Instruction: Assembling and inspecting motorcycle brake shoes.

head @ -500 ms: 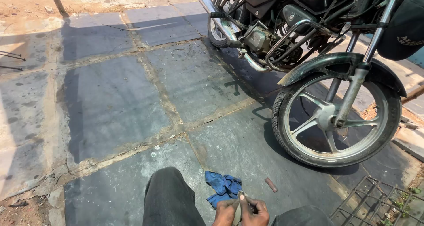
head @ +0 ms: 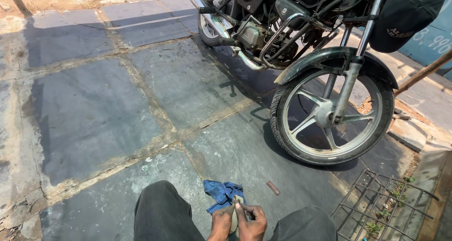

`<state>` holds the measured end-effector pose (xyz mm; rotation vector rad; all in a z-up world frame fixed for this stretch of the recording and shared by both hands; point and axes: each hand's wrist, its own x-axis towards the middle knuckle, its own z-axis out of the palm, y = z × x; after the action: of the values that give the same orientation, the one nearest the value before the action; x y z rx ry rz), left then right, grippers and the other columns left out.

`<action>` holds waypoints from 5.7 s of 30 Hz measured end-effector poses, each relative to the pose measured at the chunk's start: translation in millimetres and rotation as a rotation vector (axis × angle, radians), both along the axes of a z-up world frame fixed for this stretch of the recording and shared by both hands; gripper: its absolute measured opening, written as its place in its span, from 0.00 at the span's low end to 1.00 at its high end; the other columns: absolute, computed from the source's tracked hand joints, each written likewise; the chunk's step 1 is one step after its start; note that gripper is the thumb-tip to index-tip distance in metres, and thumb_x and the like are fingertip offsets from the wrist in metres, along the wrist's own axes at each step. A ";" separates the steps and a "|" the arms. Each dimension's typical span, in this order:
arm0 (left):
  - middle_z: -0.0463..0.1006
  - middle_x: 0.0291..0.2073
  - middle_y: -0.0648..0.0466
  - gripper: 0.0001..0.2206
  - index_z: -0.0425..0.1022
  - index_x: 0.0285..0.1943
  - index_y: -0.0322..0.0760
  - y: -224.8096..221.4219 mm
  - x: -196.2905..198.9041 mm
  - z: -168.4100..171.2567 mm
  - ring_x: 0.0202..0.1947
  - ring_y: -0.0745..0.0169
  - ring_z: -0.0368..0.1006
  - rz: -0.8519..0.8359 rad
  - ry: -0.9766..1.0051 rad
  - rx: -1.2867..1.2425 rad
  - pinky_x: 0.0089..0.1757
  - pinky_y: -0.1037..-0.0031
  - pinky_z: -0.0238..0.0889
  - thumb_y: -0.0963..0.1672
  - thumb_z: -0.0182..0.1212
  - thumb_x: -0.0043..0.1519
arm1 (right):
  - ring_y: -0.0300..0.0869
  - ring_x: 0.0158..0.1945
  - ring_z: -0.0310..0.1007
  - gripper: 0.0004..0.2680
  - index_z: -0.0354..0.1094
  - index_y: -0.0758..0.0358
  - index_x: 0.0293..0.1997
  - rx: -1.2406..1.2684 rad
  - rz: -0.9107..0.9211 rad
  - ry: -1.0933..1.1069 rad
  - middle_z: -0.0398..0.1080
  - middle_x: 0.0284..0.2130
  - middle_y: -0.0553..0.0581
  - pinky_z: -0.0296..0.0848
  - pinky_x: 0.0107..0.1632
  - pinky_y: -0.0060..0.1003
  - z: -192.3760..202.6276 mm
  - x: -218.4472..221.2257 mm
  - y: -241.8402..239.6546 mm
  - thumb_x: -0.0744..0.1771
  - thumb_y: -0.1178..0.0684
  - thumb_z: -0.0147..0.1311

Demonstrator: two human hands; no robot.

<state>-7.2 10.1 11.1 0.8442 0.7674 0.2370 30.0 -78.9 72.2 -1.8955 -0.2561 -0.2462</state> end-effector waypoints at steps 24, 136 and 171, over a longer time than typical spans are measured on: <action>0.78 0.24 0.50 0.13 0.83 0.38 0.25 -12.4 -7.5 19.0 0.19 0.64 0.68 -0.087 -0.006 -0.086 0.24 0.72 0.59 0.45 0.60 0.65 | 0.38 0.27 0.63 0.06 0.81 0.66 0.32 0.079 0.045 0.250 0.70 0.24 0.52 0.65 0.32 0.36 44.5 0.6 -6.2 0.60 0.54 0.70; 0.82 0.29 0.50 0.10 0.83 0.42 0.28 -4.3 -11.5 62.2 0.22 0.63 0.74 -0.116 -0.006 -0.170 0.25 0.72 0.65 0.43 0.62 0.63 | 0.31 0.24 0.59 0.07 0.78 0.68 0.36 0.182 0.035 0.371 0.67 0.22 0.47 0.59 0.28 0.29 37.9 4.8 -10.7 0.62 0.54 0.68; 0.81 0.33 0.49 0.07 0.79 0.42 0.29 -3.9 -12.1 54.3 0.30 0.60 0.75 -0.030 -0.042 -0.359 0.32 0.68 0.69 0.41 0.64 0.60 | 0.34 0.29 0.64 0.07 0.79 0.66 0.34 0.163 0.037 0.297 0.72 0.29 0.50 0.65 0.33 0.31 32.1 14.4 -10.3 0.61 0.53 0.69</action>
<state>-19.3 6.2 65.5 0.5092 0.7297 0.0857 44.5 -89.2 104.3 -1.7372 -0.0672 0.0399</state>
